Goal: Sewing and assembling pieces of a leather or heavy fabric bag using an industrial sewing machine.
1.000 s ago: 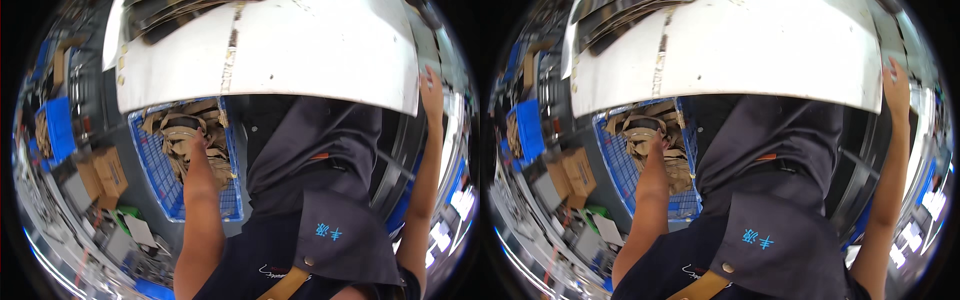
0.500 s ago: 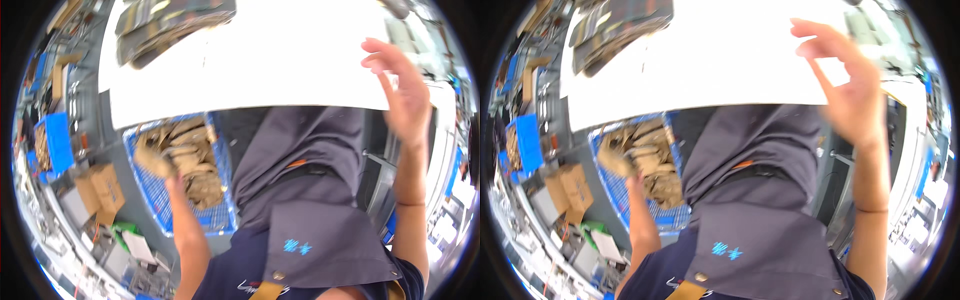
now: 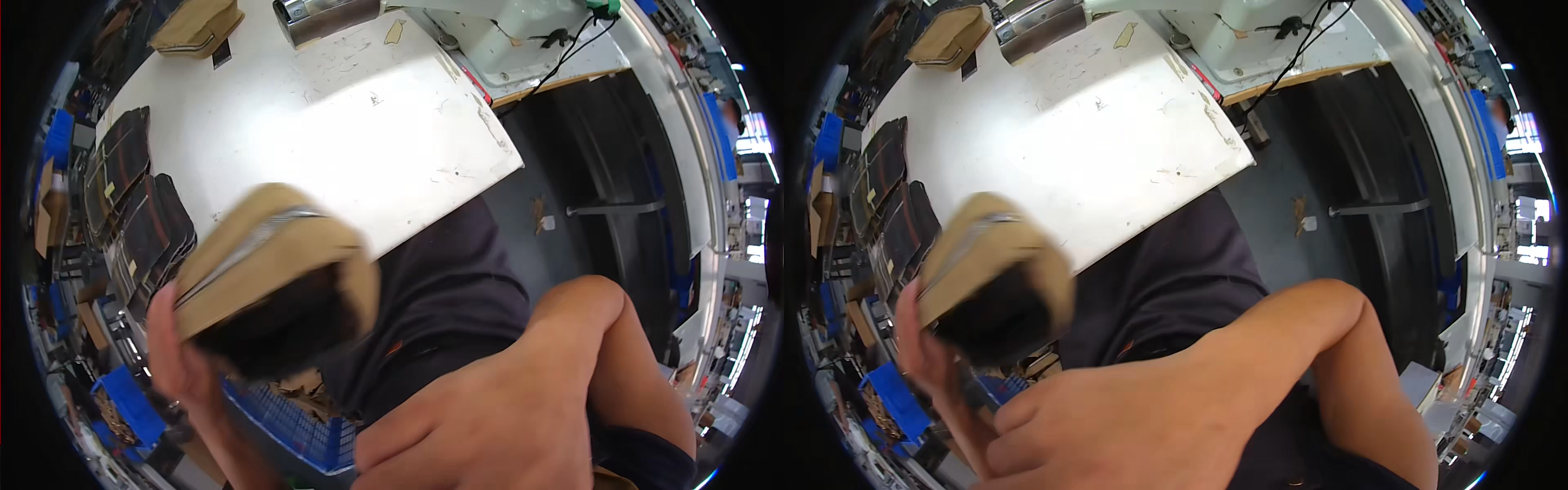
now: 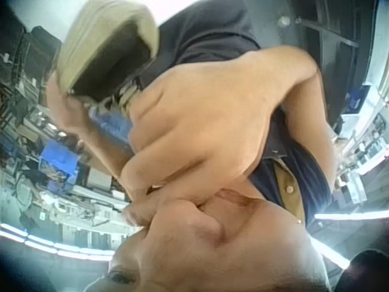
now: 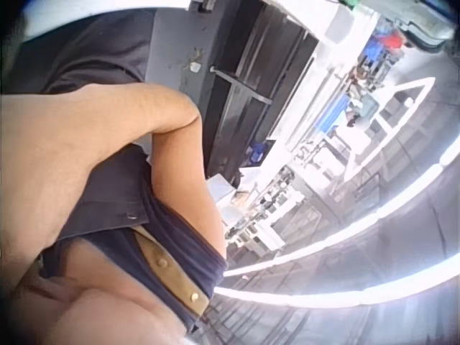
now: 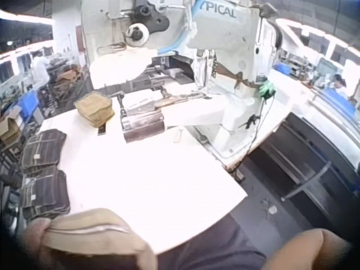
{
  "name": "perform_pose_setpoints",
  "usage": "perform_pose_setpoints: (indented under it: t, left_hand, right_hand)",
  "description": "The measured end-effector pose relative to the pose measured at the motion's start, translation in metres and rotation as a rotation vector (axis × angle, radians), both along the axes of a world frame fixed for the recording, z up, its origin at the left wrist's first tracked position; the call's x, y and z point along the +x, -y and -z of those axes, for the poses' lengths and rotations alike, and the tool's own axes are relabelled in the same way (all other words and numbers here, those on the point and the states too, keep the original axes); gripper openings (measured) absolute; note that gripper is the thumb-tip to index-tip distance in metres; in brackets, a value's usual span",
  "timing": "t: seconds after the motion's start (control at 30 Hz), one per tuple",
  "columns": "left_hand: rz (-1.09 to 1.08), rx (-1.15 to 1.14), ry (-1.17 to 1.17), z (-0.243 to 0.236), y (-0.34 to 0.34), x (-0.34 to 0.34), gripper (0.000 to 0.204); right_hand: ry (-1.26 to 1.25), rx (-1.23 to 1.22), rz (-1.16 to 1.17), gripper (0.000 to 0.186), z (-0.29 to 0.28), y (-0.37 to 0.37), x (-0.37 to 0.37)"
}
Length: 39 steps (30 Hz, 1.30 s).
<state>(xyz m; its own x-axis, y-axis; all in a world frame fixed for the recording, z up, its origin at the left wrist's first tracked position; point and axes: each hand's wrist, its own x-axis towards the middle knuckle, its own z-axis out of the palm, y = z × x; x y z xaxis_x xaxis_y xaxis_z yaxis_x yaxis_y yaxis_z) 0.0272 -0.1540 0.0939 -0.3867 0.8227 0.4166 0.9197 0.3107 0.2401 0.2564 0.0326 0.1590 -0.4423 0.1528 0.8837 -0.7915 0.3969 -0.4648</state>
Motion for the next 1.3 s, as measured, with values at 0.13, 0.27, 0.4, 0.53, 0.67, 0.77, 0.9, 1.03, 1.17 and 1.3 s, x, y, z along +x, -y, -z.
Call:
perform_pose_setpoints:
  t: [0.13, 0.27, 0.4, 0.53, 0.67, 0.77, 0.9, 1.03, 1.17, 1.3]
  left_hand:
    - [0.140, -0.246, 0.146, 0.038, -0.097, -0.005, 0.047]
    - [0.334, -0.375, 0.033, 0.003, -0.130, 0.007, 0.041]
    - [0.164, -0.386, 0.191, 0.019, -0.149, -0.012, 0.020]
    - [-0.018, -0.173, 0.079, 0.035, -0.142, -0.009, 0.034]
    - [-0.070, -0.184, 0.251, 0.035, -0.130, -0.015, 0.033]
    - [-0.189, -0.114, 0.124, 0.050, -0.136, 0.001, 0.030]
    - [-0.131, -0.029, 0.275, 0.034, -0.121, 0.006, 0.026]
    - [-0.179, 0.054, 0.081, 0.009, -0.068, -0.056, 0.033]
    - [-0.313, -0.147, 0.002, 0.023, -0.019, -0.105, 0.049]
    - [-0.292, -0.165, 0.008, 0.027, -0.013, -0.118, 0.041]
  right_hand:
    - [0.357, 0.192, 0.382, 0.043, 0.028, -0.061, 0.014]
    - [0.754, 0.569, 0.663, 0.034, 0.093, -0.102, -0.015]
    - [0.986, 0.391, 0.626, 0.027, 0.118, -0.127, -0.046]
    - [0.936, 0.369, 0.737, 0.037, 0.119, -0.122, -0.071]
    - [0.807, 0.397, 0.871, 0.028, 0.128, -0.120, -0.062]
    - [0.766, 0.414, 0.932, 0.018, 0.123, -0.111, -0.057]
    - [0.809, 0.385, 0.949, 0.021, 0.115, -0.117, -0.059]
    - [0.924, 0.321, 0.942, 0.027, 0.117, -0.132, -0.053]
    - [0.852, 0.282, 0.912, 0.033, 0.125, -0.131, -0.061]
    - [0.929, 0.279, 0.956, 0.036, 0.116, -0.131, -0.053]
